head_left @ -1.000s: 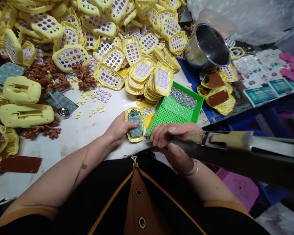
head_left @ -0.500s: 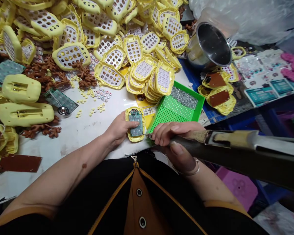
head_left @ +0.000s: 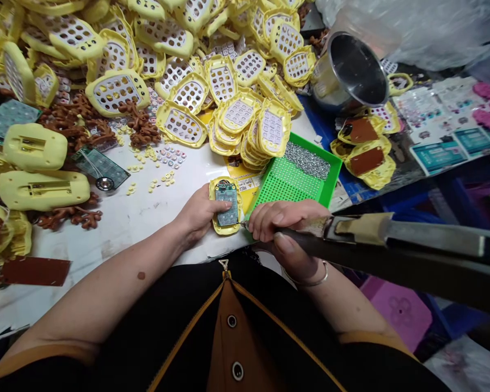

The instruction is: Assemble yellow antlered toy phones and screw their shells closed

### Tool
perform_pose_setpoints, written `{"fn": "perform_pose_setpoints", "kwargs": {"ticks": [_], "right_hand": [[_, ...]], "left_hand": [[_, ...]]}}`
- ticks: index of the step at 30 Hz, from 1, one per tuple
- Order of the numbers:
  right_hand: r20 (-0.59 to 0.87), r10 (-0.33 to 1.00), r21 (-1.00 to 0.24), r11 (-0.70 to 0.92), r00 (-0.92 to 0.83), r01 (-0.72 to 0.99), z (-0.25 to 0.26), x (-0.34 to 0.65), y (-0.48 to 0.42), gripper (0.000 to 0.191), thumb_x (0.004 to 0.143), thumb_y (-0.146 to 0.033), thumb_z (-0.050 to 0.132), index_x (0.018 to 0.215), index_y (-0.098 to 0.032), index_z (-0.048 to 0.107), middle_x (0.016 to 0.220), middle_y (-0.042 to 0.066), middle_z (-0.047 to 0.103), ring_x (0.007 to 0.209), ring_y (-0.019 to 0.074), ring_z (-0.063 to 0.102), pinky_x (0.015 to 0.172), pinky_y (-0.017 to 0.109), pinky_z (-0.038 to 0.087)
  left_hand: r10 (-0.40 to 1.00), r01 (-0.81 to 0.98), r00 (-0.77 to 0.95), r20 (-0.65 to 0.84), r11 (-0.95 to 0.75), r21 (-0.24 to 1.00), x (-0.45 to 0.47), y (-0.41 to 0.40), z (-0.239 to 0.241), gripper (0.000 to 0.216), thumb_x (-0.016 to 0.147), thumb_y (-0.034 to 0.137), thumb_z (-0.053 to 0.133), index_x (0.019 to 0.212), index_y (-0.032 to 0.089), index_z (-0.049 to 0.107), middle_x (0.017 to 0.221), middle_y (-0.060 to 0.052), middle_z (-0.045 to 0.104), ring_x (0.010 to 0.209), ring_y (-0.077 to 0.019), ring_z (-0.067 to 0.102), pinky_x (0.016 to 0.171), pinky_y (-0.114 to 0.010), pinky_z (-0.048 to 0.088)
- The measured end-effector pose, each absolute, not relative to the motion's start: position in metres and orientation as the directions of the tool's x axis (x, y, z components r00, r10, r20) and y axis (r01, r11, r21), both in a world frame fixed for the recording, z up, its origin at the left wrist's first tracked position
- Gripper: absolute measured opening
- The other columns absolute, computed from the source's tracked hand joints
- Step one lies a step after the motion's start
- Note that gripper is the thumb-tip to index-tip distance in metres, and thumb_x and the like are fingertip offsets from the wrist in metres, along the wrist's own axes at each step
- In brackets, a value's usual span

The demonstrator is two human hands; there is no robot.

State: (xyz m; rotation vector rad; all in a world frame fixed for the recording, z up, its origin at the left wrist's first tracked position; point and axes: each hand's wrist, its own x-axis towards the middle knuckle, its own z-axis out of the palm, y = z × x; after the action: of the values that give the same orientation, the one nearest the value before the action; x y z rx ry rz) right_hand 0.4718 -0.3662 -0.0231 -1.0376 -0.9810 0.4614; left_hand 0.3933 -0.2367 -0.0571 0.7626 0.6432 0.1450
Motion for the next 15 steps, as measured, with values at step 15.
{"fn": "perform_pose_setpoints", "kwargs": {"ticks": [15], "right_hand": [[0.549, 0.174, -0.822, 0.286, 0.817, 0.492, -0.003, 0.488, -0.392, 0.02, 0.072, -0.034, 0.071, 0.089, -0.025, 0.067, 0.074, -0.001, 0.059, 0.061, 0.0155, 0.056, 0.055, 0.036, 0.046]], "left_hand": [[0.388, 0.058, 0.741, -0.549, 0.777, 0.627, 0.34, -0.224, -0.043, 0.033, 0.053, 0.006, 0.068, 0.085, 0.01, 0.063, 0.074, -0.007, 0.07, 0.064, -0.0181, 0.064, 0.064, -0.032, 0.053]]}}
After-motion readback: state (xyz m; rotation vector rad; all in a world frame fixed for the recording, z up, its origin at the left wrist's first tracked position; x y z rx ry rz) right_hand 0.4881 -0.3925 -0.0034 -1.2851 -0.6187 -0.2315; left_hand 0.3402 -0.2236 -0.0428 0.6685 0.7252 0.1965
